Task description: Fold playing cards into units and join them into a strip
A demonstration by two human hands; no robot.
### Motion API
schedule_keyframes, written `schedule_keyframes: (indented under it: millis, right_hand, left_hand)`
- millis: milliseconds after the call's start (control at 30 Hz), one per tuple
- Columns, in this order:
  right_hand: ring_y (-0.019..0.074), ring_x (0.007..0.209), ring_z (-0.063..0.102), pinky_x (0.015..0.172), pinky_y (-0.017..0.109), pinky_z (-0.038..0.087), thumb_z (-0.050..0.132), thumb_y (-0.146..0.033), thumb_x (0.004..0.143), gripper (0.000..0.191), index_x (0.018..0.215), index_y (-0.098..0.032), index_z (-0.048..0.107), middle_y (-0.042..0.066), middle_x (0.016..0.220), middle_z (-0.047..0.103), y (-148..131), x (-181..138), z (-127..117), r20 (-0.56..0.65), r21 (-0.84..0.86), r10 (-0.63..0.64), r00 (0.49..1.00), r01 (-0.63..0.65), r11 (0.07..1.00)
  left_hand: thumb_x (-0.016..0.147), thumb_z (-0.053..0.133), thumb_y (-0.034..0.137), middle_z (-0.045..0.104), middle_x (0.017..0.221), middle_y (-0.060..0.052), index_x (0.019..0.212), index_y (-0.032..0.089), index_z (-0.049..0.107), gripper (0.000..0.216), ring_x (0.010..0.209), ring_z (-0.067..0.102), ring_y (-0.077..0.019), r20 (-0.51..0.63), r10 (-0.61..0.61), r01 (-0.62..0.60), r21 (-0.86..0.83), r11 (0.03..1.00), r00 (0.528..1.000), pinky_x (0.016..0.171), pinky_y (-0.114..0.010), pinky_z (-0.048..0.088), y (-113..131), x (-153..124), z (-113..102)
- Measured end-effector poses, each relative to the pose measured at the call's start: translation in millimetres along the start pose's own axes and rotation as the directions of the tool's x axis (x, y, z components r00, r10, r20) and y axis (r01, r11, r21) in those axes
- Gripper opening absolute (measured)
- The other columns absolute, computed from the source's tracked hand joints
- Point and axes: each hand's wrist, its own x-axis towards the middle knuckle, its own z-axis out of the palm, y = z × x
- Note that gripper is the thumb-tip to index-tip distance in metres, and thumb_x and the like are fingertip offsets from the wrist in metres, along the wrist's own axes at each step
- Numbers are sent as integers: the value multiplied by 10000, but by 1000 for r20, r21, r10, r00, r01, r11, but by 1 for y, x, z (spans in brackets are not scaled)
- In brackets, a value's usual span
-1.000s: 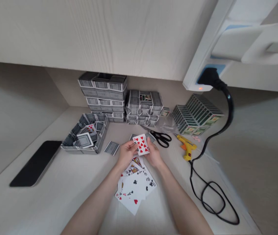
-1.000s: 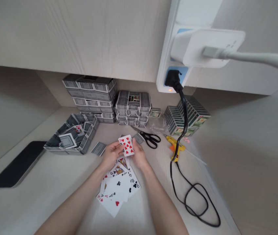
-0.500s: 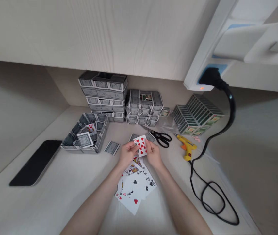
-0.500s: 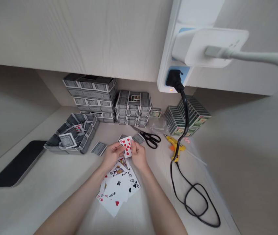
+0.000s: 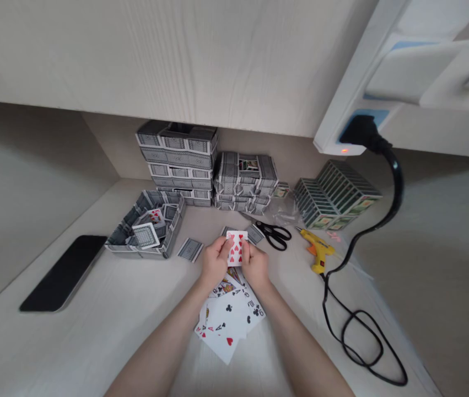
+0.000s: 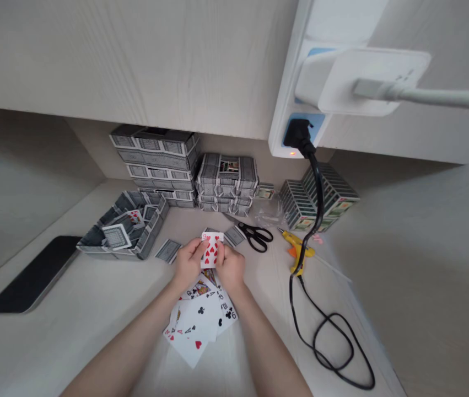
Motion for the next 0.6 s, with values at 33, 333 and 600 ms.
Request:
schedule_keyframes:
  millis: [33,333,600]
  right_hand:
    - [133,459,507,470,232,327,268,-406,901,489,595,-173,571,42,519,590,0,0,1,-2,43,26,1000,-26,999]
    - [130,535,482,510,231,388,343,-444,855,382,670,-171,536,15,596,571,2,3,8,102,428,97,990,-131,894]
    - [94,446,396,410,201,340,499,-443,765,336,557,-191,417,-51,480,414,4,11,4,273,595,146,951,-286,751]
  left_hand:
    - [795,468,413,403,485,50,595,160,492,323,466,363,-79,-5,6,-5,22,1000,1000,446,-191,280,1,-1,1]
    - [809,446,442,536,564,16,787,152,605,332,506,441,-101,-29,-10,10,12,1000,1000,480,-192,337,-2,3,2]
    - [817,441,426,609,672,-8,892,158,611,326,573,503,-115,-46,-2,3,32,999,999,524,-197,384,-6,7,0]
